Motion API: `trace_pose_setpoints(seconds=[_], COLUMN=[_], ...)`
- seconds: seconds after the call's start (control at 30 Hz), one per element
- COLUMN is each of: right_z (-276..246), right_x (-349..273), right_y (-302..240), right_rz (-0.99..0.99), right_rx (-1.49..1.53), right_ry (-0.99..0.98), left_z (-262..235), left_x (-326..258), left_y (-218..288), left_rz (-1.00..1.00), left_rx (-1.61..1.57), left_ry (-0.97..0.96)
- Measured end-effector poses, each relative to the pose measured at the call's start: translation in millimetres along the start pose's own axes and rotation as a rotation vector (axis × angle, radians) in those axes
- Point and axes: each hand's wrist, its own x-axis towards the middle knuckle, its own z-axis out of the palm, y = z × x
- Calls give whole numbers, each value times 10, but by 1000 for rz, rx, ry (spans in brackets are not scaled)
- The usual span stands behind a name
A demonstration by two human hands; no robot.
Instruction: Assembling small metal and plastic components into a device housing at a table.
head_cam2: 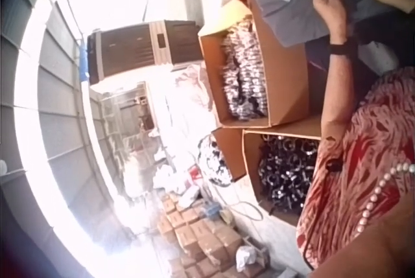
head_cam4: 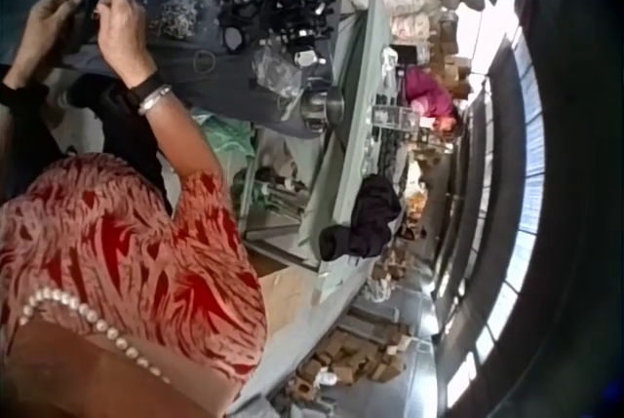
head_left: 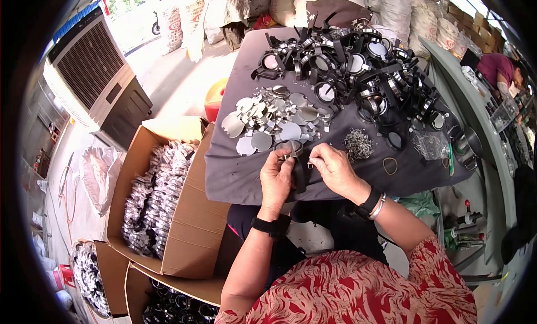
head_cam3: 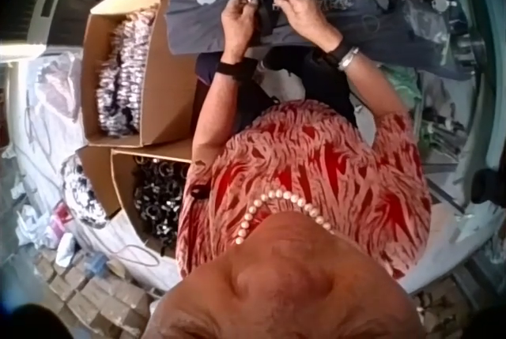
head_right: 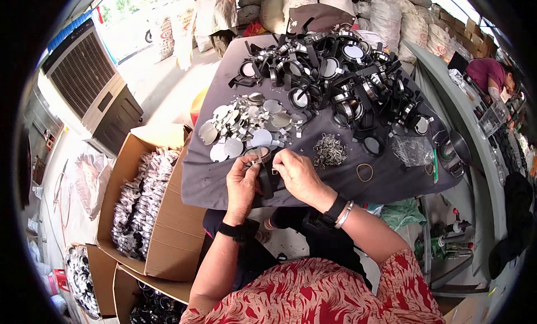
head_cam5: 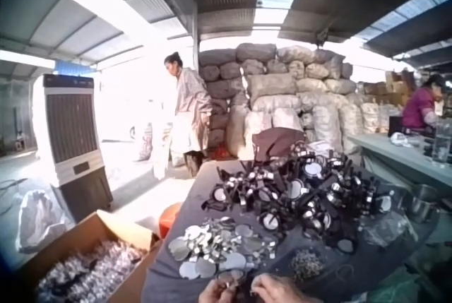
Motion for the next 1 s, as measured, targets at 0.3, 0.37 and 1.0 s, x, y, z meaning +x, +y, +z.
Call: trace_pose_setpoints(seconds=[0.3, 0.37, 1.0], right_z=[285, 306, 332], right_x=[63, 58, 57], right_y=[96, 111, 47], right_rz=[-155, -164, -92], right_rx=[-42, -60, 52], right_ry=[105, 104, 139], left_z=[-14, -17, -12], left_x=[-29, -24, -51], left_y=[-7, -10, -24], left_rz=[2, 7, 70], left_rx=[-43, -37, 27], left_ry=[-16, -13, 37])
